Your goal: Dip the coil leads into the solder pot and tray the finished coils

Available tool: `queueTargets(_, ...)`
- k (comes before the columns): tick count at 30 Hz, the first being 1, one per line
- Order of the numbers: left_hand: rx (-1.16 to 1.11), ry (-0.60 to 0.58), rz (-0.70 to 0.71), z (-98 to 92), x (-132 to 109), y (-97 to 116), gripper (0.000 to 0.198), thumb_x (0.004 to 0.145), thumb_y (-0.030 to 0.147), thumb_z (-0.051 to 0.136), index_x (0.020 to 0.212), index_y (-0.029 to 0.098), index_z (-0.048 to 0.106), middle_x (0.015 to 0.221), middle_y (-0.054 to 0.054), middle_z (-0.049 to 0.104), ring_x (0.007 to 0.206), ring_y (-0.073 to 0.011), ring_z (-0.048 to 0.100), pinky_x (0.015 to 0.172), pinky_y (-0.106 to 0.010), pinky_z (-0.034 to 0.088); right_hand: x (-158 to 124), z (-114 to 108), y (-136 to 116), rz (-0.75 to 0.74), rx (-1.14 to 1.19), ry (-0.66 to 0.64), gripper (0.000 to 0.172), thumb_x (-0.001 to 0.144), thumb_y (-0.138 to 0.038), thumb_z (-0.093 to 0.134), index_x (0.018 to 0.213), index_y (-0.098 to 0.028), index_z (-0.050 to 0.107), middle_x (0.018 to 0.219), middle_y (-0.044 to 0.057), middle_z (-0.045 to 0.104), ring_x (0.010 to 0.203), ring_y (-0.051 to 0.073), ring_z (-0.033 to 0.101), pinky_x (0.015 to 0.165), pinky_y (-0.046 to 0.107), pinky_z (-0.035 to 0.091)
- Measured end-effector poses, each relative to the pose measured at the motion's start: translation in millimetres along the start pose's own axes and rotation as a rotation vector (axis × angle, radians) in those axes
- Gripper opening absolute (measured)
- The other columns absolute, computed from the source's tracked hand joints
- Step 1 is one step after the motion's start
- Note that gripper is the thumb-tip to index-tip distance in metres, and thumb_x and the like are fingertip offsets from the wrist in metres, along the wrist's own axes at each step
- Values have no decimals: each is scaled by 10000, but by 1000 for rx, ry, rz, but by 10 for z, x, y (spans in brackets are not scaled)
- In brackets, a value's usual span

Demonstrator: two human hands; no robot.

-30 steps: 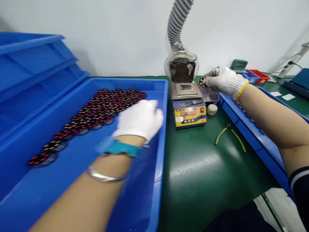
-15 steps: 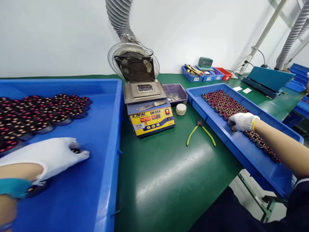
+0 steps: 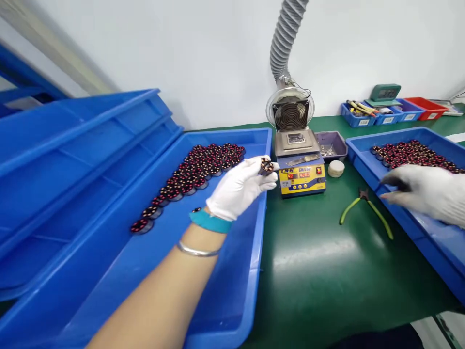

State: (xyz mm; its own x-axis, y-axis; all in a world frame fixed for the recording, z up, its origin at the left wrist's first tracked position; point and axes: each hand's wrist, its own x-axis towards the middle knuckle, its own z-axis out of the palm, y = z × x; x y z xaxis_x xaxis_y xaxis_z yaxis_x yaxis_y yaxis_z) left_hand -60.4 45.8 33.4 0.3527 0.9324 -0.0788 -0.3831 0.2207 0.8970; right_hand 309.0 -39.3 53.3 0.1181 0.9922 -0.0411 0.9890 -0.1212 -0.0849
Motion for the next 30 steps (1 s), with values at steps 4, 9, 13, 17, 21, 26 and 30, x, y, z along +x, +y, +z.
queueTargets(4,-49,-17,-49,217,-106,-117,242,828,249,550,1028,150,643,1009,-91,674,760,-149,640,701,-293,535,-53,40,-1156,-389,163,102,497,748,-555,600,1215,-399,533,1193,21,607,940,303,630,685,405,496)
queueTargets(9,102,-41,-59,389,-135,-348,317,791,288,641,1080,157,628,1062,-86,657,779,-150,637,740,-320,538,162,343,-1597,-465,473,148,529,758,-428,629,1258,-311,504,1272,21,563,1070,272,586,829,391,497)
queueTargets(13,375,45,-58,437,-108,-504,473,717,270,735,1151,139,598,1123,-95,645,933,-194,634,850,-357,534,205,526,-1466,-431,676,57,567,745,-359,654,1279,-274,486,1232,30,584,1075,223,585,890,362,488)
queueTargets(17,501,22,22,430,-98,-579,572,736,279,695,1259,113,530,1273,-122,578,1168,-242,543,1007,-370,452,207,535,-1421,-398,666,38,597,726,-320,666,1293,-285,481,1228,24,580,1071,226,586,878,356,497)
queueTargets(21,562,41,90,420,-112,-607,642,738,217,651,1339,123,447,1209,-121,603,1112,-215,576,976,-352,468,215,488,-1423,-470,604,53,542,769,-294,619,1293,-282,483,1264,18,566,1115,224,565,911,352,474)
queueTargets(26,720,78,96,423,-125,-612,713,703,179,634,1376,131,404,935,-56,646,886,-167,630,851,-317,517,186,434,-1400,-541,392,57,507,842,-338,522,1342,-298,447,1309,32,538,1094,270,577,814,373,496)
queueTargets(30,791,73,118,417,-121,-634,712,698,173,608,1378,124,404,916,-54,655,819,-155,638,829,-307,518,198,404,-1404,-559,132,67,366,869,-406,476,1181,-250,589,1087,74,645,912,282,636,643,339,478)
